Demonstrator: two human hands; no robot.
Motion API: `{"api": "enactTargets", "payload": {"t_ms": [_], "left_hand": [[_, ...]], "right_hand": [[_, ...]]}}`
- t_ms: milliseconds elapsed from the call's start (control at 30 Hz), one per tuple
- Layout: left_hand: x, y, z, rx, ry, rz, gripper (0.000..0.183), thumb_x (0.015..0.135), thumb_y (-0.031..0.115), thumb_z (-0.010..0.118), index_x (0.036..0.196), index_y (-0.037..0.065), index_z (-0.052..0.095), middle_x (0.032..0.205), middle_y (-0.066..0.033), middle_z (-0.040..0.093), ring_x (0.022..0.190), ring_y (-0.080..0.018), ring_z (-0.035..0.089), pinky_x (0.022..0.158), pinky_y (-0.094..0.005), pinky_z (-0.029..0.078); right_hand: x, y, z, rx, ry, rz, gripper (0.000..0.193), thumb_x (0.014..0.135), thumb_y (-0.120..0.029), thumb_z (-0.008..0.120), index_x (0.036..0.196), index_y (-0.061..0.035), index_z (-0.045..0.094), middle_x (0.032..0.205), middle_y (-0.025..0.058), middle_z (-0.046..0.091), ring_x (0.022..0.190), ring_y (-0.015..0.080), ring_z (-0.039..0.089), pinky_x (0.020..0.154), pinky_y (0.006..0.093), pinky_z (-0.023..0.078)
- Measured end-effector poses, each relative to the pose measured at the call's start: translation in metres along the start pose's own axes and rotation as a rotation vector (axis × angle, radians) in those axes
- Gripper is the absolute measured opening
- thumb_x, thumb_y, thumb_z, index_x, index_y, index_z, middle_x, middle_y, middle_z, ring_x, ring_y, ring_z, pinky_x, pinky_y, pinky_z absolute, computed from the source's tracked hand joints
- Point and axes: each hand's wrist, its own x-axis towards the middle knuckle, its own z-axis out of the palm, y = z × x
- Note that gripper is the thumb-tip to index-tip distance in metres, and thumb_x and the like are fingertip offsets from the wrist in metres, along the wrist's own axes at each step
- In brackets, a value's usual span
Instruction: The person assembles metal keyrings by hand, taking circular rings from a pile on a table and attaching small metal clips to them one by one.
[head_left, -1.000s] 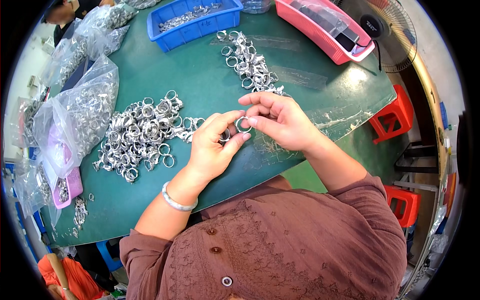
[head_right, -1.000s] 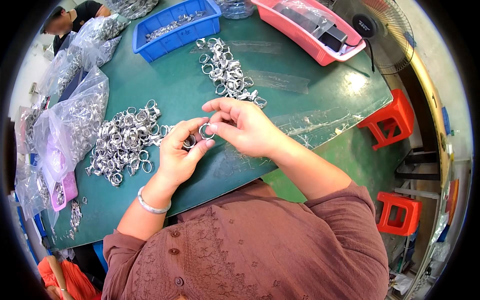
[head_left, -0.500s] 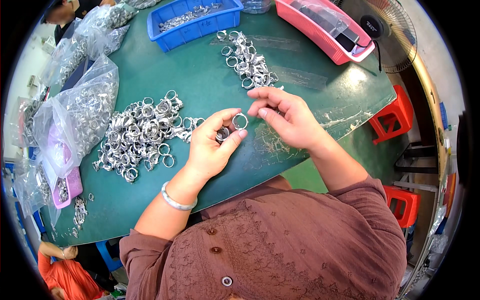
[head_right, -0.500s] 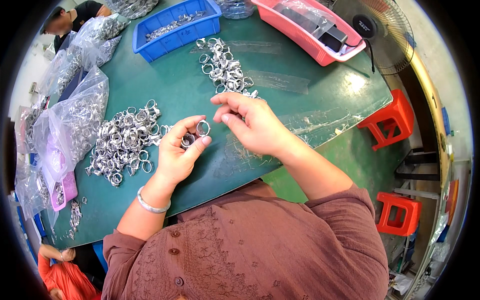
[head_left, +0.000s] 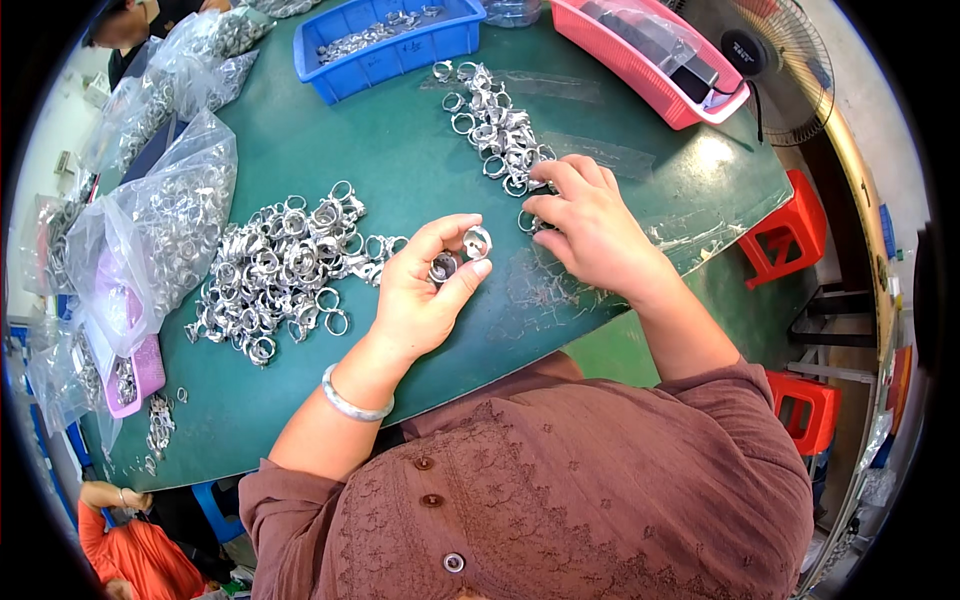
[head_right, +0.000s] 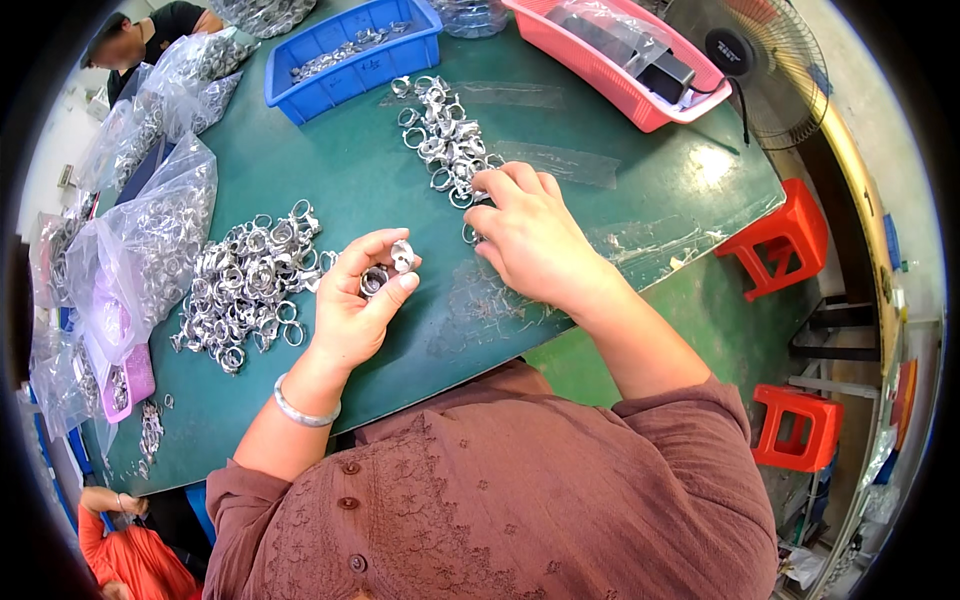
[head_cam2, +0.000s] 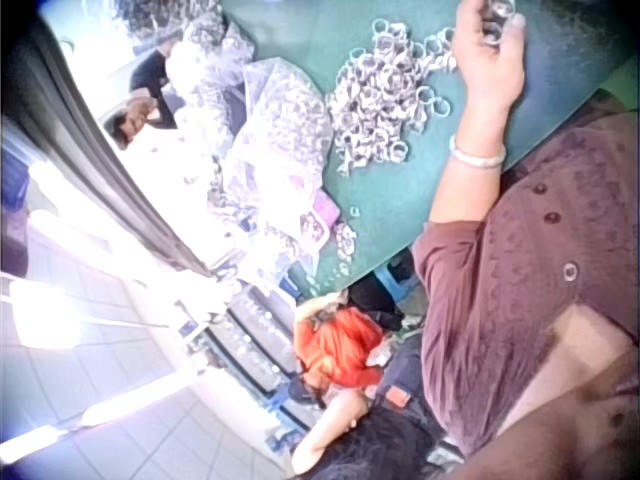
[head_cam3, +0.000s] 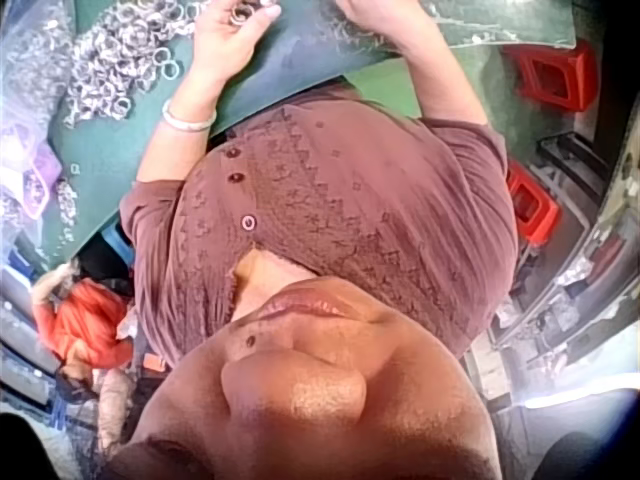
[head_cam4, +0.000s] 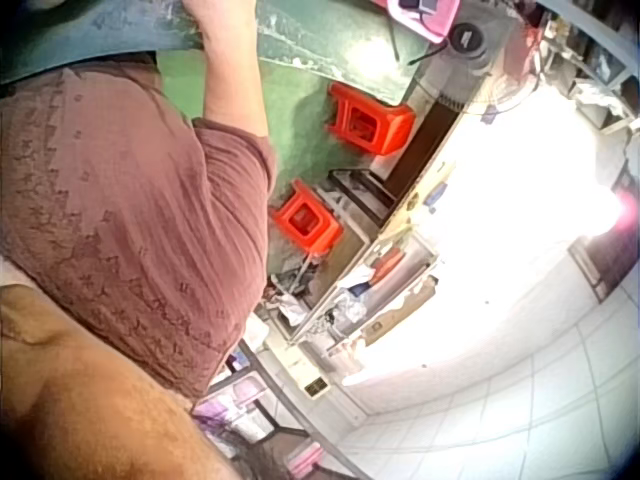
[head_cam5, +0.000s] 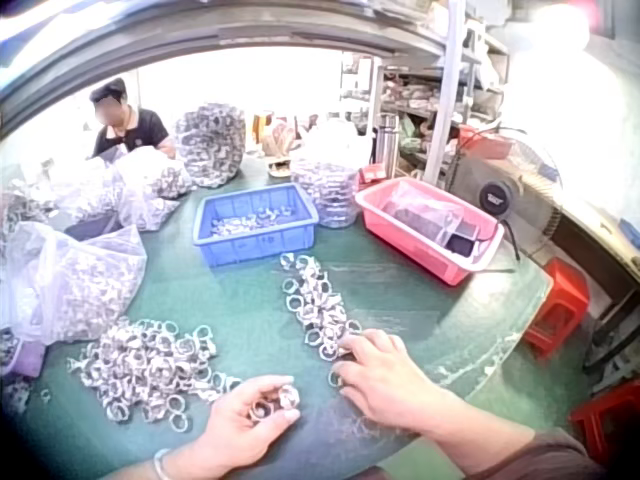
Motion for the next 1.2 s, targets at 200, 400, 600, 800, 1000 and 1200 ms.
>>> {"api": "enactTargets", "payload": {"t_ms": [200,400,600,800,1000,1200], "left_hand": [[0.000,-0.003,0.000,-0.025,-0.008,-0.003,0.037,0.079,0.000,0.062,0.114,0.003,0.052,0.092,-0.0045,0.057,0.087,-0.0121,0.057,0.079,-0.0249,0.045],[0.002,0.002,-0.004,-0.245,-0.043,-0.122,0.035,0.082,0.003,0.058,0.115,0.005,0.048,0.099,-0.0083,0.058,0.080,-0.0114,0.056,0.067,-0.0222,0.045],[0.005,0.005,-0.010,-0.791,-0.053,-0.349,0.025,0.084,0.014,0.053,0.107,0.008,0.045,0.109,-0.0126,0.054,0.079,-0.0159,0.057,0.056,-0.0223,0.045],[0.002,0.004,-0.008,-0.655,-0.034,-0.419,0.023,0.084,0.009,0.055,0.106,0.006,0.053,0.100,-0.0073,0.058,0.081,-0.0130,0.056,0.059,-0.0232,0.045],[0.001,0.007,-0.003,-0.499,0.004,-0.414,0.024,0.083,0.010,0.059,0.106,0.004,0.055,0.092,-0.0032,0.059,0.077,-0.0097,0.056,0.058,-0.0218,0.043],[0.001,0.007,-0.004,-0.356,-0.016,-0.435,0.020,0.084,0.015,0.062,0.100,0.003,0.058,0.078,-0.0002,0.058,0.065,-0.0070,0.053,0.051,-0.0187,0.041]], "right_hand": [[-0.001,0.002,0.004,-0.038,0.018,-0.002,0.028,0.064,-0.010,0.069,0.091,-0.0038,0.062,0.111,0.0103,0.050,0.106,0.0293,0.044,0.088,0.0408,0.036],[-0.002,0.005,0.007,-0.006,0.019,-0.010,0.027,0.064,-0.007,0.067,0.090,-0.0041,0.062,0.112,0.0108,0.050,0.107,0.0301,0.044,0.087,0.0412,0.037],[-0.001,0.005,0.006,0.270,0.059,-0.016,0.033,0.065,-0.003,0.065,0.098,-0.0053,0.058,0.107,0.0112,0.052,0.105,0.0316,0.045,0.090,0.0407,0.036],[0.000,-0.005,0.009,0.787,0.016,0.138,0.032,0.071,-0.001,0.062,0.102,-0.0025,0.054,0.089,0.0074,0.060,0.087,0.0196,0.057,0.075,0.0294,0.044],[0.002,-0.014,0.012,1.029,-0.049,0.223,0.030,0.073,-0.002,0.063,0.102,-0.0009,0.054,0.085,0.0042,0.059,0.082,0.0106,0.056,0.068,0.0245,0.045],[0.006,-0.021,0.016,0.756,0.119,0.078,0.028,0.072,0.001,0.061,0.098,-0.0027,0.055,0.082,0.0067,0.057,0.078,0.0181,0.057,0.068,0.0287,0.045]]}}
